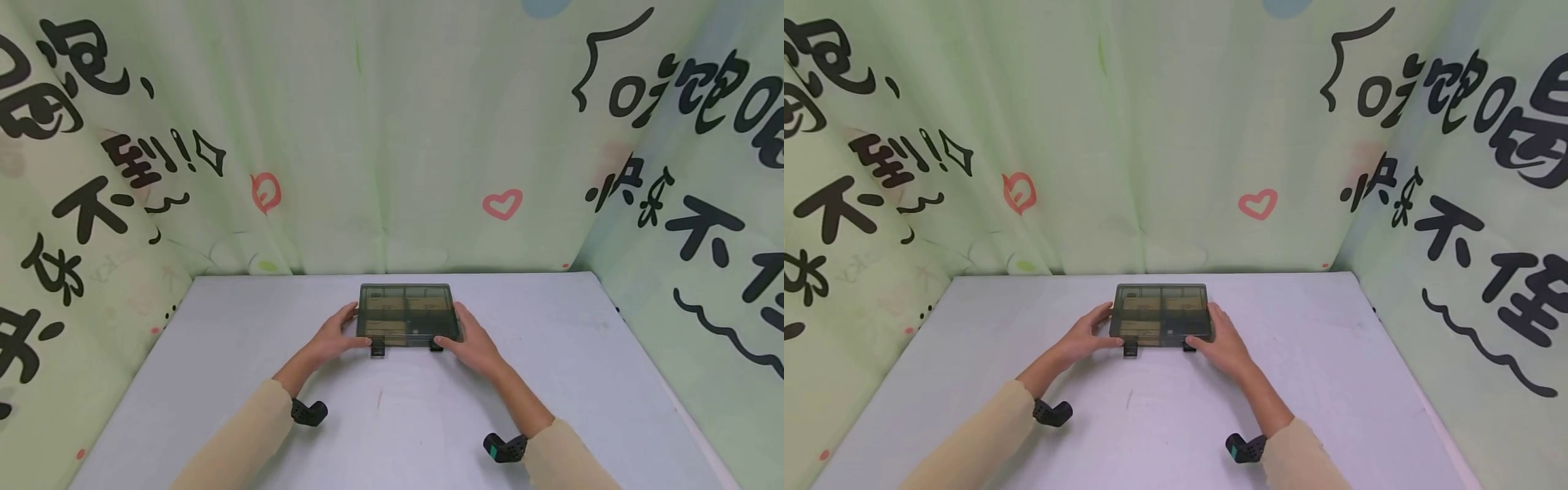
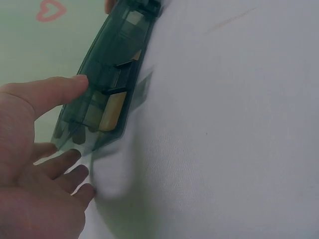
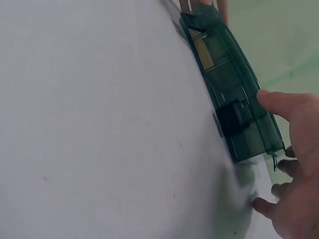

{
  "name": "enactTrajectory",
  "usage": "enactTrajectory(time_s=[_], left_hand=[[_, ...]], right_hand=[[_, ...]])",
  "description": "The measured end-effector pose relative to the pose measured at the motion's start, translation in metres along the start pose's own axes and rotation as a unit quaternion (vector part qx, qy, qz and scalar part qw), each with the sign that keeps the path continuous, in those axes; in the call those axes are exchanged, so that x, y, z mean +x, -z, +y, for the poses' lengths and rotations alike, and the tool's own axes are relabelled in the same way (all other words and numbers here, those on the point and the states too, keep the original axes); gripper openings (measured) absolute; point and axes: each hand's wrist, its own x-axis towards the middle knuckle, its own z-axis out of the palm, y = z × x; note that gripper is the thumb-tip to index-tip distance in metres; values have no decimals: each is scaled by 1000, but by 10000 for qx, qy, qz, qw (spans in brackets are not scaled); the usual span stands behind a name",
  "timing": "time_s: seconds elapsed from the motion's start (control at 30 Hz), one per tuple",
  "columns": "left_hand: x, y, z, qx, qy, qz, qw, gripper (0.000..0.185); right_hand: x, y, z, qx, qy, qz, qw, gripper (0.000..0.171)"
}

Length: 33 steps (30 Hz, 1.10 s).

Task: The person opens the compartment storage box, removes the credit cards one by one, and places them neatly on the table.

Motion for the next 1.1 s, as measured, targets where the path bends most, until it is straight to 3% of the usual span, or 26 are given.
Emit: enactTrajectory(time_s=[0.33, 0.83, 1.1], left_hand=[[-4, 1, -3, -489, -188, -171, 9985, 81], [-4, 2, -5, -425, -364, -159, 9983, 78], [-3, 2, -5, -529, -282, -149, 9981, 80]], right_hand=[[0, 2, 8, 117, 200, -97, 9997, 95], [-2, 3, 11, 249, 320, -21, 9992, 92], [-3, 5, 10, 190, 282, 87, 9994, 90]])
